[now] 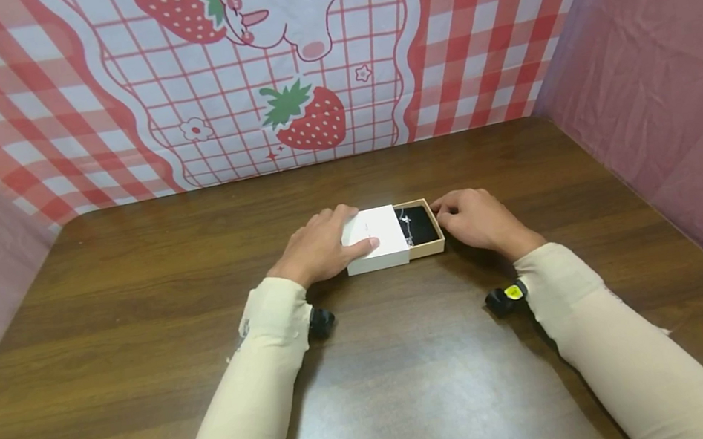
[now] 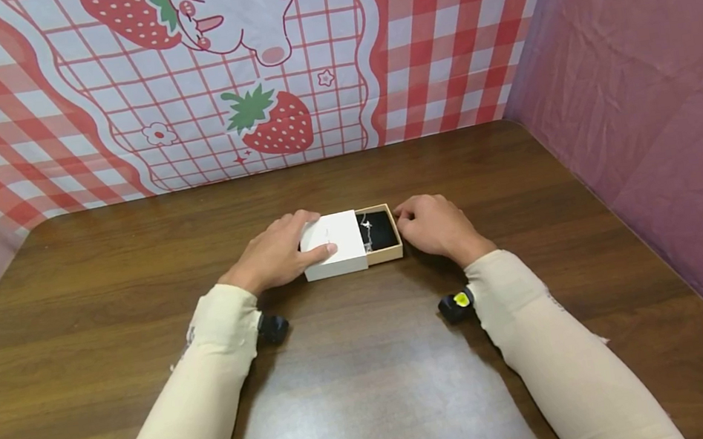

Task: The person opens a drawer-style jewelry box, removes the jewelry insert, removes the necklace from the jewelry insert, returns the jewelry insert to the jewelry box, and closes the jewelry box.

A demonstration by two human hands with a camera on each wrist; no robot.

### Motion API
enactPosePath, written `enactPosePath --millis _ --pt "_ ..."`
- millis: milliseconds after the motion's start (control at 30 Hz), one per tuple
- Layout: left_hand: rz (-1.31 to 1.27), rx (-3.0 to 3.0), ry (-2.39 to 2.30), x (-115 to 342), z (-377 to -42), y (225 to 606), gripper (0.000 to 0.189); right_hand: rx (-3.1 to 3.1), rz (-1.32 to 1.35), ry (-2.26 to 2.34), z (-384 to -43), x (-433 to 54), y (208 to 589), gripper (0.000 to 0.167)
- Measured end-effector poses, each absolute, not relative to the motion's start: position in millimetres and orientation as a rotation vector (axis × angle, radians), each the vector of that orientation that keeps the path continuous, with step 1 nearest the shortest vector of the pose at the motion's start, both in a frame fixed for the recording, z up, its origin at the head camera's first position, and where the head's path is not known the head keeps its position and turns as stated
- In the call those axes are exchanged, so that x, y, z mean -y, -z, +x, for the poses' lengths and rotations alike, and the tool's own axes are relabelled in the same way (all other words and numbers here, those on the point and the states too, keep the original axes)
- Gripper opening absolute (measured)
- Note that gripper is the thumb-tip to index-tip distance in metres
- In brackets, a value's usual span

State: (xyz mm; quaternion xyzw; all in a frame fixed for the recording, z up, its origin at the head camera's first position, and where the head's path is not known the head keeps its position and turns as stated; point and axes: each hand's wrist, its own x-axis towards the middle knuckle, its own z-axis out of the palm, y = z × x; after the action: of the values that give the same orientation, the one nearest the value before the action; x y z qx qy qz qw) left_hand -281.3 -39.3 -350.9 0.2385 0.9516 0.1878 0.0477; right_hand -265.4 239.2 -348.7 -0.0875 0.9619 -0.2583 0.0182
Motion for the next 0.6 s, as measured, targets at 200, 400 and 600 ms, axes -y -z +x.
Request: enactPosePath --millis 200,400,600 --pt "0.720 -2.900 -0.576 39.2 -281.4 350.8 0.076 -2.995 -0.275 0.799 -266.0 -238.9 348.9 0.036" --pt "0.715 -2.906 -0.581 38.7 -281.5 351.3 0.076 -2.990 -0.269 0.805 -266.0 -239.4 348.5 0.038" --pt "0.719 -2.906 -0.575 39.3 -281.9 351.7 0.076 -2.988 -0.268 0.814 -266.0 -240.2 348.6 0.038"
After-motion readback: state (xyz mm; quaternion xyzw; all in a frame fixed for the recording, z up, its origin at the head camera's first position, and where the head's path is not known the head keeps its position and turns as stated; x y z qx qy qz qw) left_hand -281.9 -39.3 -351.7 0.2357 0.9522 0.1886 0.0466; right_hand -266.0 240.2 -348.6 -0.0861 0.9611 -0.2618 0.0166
